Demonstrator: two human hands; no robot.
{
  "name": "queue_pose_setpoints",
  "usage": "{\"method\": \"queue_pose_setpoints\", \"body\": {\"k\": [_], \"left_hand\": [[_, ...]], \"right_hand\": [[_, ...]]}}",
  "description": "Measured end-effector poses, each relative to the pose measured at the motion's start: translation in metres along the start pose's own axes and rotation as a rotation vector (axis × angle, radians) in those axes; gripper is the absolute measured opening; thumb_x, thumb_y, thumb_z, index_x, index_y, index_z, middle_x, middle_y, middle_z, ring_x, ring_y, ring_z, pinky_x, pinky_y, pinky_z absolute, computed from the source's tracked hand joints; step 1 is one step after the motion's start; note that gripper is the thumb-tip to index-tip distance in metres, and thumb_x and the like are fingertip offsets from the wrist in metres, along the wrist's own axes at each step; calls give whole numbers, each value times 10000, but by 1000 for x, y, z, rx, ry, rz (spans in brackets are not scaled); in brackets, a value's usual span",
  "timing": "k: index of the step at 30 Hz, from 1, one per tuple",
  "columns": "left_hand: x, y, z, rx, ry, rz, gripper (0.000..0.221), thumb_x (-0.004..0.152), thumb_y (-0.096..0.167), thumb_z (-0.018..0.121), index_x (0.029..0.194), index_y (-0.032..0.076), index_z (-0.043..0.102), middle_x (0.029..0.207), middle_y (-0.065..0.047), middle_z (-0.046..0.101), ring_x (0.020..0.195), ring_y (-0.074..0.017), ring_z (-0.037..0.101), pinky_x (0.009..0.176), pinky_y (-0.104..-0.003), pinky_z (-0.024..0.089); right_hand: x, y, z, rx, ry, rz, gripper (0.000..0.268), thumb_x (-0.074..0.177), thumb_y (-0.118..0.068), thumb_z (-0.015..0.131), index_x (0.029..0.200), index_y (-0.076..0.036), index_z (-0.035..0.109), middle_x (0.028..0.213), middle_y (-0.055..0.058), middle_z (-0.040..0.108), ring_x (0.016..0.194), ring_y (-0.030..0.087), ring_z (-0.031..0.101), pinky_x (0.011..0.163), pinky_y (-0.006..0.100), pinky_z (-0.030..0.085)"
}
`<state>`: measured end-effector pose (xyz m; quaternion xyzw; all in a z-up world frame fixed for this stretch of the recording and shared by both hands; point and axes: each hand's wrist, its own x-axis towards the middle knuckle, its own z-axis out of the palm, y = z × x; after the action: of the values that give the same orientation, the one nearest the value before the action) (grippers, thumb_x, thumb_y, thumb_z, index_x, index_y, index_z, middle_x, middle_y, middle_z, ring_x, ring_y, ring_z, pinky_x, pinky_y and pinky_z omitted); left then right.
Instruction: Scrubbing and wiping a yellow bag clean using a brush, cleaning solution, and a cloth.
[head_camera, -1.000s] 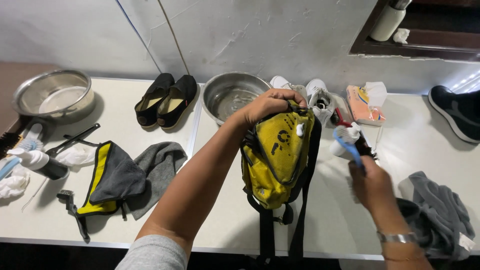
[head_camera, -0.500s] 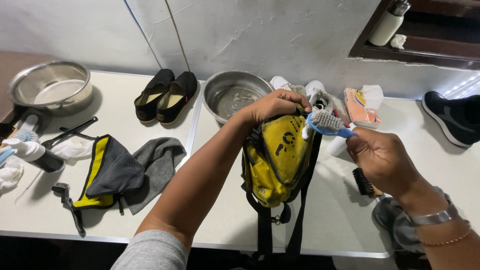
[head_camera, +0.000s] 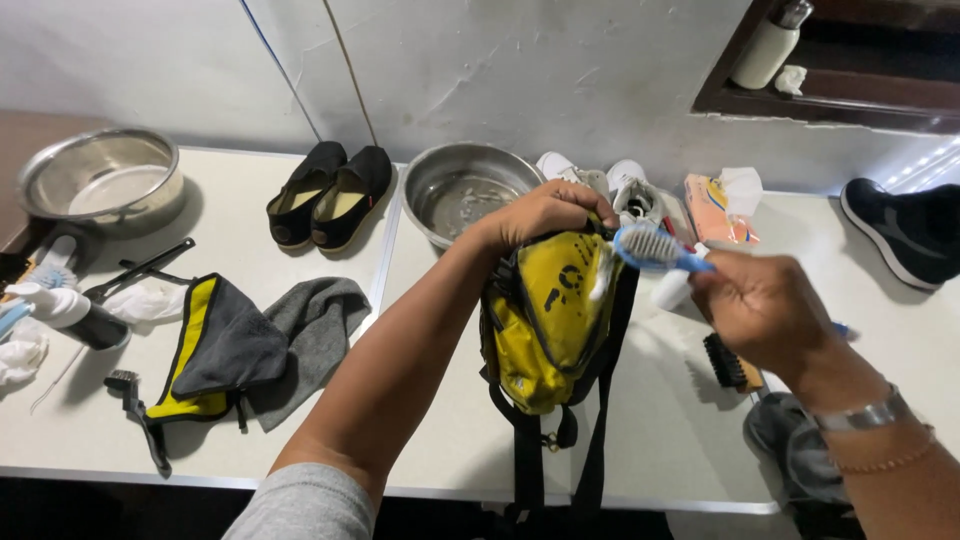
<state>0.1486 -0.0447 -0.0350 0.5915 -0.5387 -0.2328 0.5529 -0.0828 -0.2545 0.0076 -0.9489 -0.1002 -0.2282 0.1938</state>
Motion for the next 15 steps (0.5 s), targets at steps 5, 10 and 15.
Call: {"method": "queue_pose_setpoints", "body": {"k": [5, 10, 15], "left_hand": [[-3, 4, 3, -19, -16, -3, 358, 794, 177, 499, 1017, 113, 772, 1060, -25, 757, 998, -180, 693, 942, -325, 522], [-3, 4, 5, -12, -46, 7, 348, 792, 159, 497, 1010, 119, 764, 1038, -40, 755, 941, -180, 694, 873, -340, 548], [-2, 8, 6, 28, -21, -23, 360, 777, 170, 496, 998, 127, 777, 1014, -39, 770, 912, -174, 693, 828, -323, 539]], "right_hand": [[2, -11, -1, 112, -133, 9, 395, 957, -23, 585, 569, -75, 530, 510, -2, 494, 435, 133, 451, 360, 278, 401], [3, -18, -4, 181, -251, 67, 310, 933, -24, 594, 648, -43, 713, 512, 21, 624, 396, 130, 553, 300, 234, 469], [3, -18, -6, -42, -77, -12, 389, 931, -63, 620, 559, -75, 506, 486, 12, 469, 446, 160, 411, 413, 345, 338]]}}
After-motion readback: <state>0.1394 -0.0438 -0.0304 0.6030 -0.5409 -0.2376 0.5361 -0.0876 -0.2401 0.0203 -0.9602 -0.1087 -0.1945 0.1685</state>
